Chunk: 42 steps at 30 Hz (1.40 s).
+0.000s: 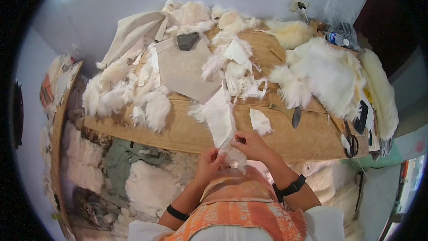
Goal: The recorder is hand-stitching and preparing pieces of white fur material on a workshop table.
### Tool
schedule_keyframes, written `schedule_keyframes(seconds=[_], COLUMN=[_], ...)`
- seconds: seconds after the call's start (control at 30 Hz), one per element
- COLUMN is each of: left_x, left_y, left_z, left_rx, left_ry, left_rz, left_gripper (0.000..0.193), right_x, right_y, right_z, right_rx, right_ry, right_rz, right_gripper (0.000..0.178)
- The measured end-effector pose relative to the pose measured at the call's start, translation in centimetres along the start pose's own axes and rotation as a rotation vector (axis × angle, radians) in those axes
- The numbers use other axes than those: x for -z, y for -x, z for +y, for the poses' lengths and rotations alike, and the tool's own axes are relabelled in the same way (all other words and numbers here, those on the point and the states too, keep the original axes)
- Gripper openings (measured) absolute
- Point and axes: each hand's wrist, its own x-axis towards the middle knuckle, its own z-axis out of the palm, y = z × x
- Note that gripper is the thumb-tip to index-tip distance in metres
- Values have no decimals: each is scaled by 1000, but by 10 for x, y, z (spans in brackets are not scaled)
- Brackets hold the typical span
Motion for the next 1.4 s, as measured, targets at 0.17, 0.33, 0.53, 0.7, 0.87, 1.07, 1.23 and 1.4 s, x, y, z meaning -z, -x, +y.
schedule_keyframes(seconds=[0.17, 0.33, 0.53, 0.7, 0.87, 1.07, 1.23, 1.4], left_x=[3, 0, -1, 1, 3, 15, 21, 14], left_y=[-2, -5, -13, -13, -15, -12, -13, -36], left_z=[-5, -2, -5, -8, -6, -16, 9, 33], left_rx=[-3, 9, -79, -77, -73, -169, -202, -543], left_ry=[-78, -321, -491, -520, -531, -536, -821, -744], left_rz=[20, 110, 173, 163, 133, 100, -1, 170], left_gripper=[19, 24, 28, 30, 30, 28, 23, 13], right_x=[-2, -7, -6, -10, -24, -31, -24, 49], right_y=[-14, -16, -20, -21, -52, -64, -66, -42], right_z=[0, 11, 12, -3, -8, 2, 9, 16], right_rx=[154, 218, 239, 351, 592, 699, 654, 235], right_ry=[216, 224, 261, 467, 943, 1000, 917, 348], right_rz=[180, 310, 358, 461, 445, 473, 472, 848], right_gripper=[19, 19, 18, 16, 37, 44, 39, 27])
